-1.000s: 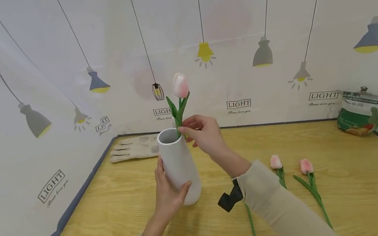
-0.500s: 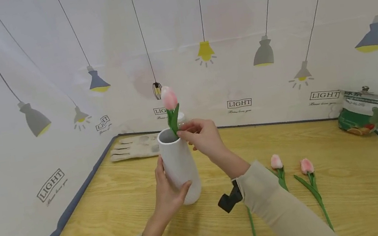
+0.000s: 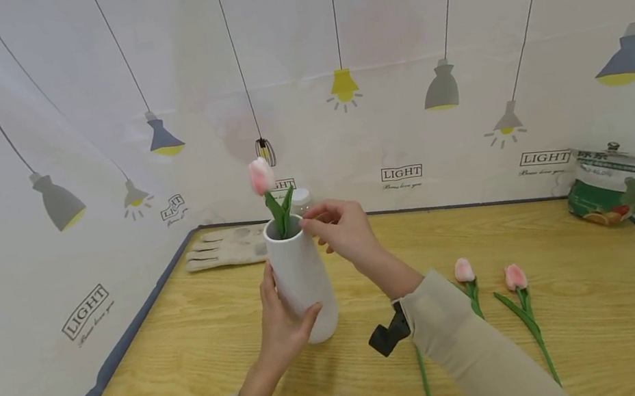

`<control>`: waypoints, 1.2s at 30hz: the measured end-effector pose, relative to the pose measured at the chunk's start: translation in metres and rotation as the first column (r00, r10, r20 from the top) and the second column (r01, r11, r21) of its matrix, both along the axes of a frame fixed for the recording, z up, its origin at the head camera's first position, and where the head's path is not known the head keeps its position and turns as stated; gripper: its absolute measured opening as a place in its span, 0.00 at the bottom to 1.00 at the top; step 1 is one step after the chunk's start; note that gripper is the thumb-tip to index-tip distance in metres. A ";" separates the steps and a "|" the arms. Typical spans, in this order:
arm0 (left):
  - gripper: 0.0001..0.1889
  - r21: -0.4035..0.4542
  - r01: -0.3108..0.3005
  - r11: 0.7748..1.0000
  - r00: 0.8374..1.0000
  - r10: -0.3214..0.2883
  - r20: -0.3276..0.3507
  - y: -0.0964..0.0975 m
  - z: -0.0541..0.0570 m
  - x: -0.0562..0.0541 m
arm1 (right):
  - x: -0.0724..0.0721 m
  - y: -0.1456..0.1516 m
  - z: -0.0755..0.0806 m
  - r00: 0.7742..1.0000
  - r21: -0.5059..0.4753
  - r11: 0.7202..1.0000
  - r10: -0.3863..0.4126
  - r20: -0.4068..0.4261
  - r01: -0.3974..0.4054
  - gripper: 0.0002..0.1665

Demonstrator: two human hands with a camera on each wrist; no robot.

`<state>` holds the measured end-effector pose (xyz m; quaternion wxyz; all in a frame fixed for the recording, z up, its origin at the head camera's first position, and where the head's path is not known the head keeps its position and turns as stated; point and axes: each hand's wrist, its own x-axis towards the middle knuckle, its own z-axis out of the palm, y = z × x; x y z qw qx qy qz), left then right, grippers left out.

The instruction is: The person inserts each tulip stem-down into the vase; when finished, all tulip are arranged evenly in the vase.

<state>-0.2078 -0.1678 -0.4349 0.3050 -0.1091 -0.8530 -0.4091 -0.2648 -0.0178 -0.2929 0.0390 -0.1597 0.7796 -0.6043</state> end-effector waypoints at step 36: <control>0.53 0.012 -0.017 1.000 0.991 0.019 -0.132 0.003 -0.002 -0.003 | -0.020 0.152 -0.128 0.999 0.382 0.924 -0.025 0.047 0.005 0.20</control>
